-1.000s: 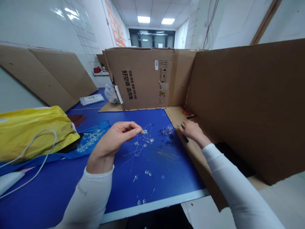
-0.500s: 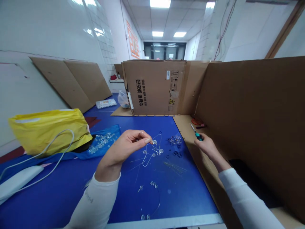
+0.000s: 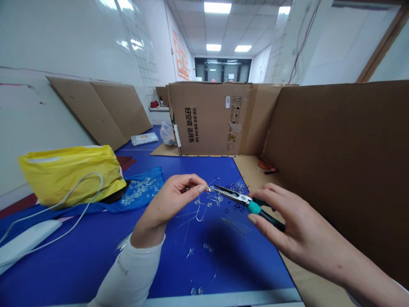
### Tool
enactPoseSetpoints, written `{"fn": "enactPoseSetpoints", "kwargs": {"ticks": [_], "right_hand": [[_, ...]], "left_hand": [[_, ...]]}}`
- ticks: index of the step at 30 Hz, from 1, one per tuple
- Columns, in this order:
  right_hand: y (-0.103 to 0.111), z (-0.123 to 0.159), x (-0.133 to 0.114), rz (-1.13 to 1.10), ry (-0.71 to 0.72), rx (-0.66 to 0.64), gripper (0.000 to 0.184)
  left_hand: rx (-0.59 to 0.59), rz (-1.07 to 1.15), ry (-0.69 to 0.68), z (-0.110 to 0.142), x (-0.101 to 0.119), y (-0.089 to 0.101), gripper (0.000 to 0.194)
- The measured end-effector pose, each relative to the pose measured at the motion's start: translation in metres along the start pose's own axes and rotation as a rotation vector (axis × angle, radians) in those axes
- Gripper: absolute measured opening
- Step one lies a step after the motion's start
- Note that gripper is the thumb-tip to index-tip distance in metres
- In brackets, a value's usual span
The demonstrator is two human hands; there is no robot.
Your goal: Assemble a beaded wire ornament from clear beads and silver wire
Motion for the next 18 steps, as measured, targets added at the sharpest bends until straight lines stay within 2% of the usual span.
{"fn": "enactPoseSetpoints", "kwargs": {"ticks": [5,10,18], "right_hand": [[-0.005,0.006,-0.011,0.039,-0.003,0.01,0.032],[-0.008,0.001,-0.022,0.166,0.056,0.083,0.031],[-0.008,-0.003,-0.025,0.213,0.077,0.128,0.031]], "left_hand": [[0.082,-0.028,-0.098,0.0,0.001,-0.009,0.017],[0.155,-0.075,-0.143,0.001,0.0,-0.014,0.019],[0.183,-0.203,-0.201,0.004,0.003,-0.018,0.017]]}}
Point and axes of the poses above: each hand's wrist, its own z-axis away from the middle knuckle, its own y-axis out of the back of the hand, x = y × z, the point moved 1 cm from there along -z, towards the middle knuckle, and after that the axes turned 1 degree about z, right-handed, at the moved point
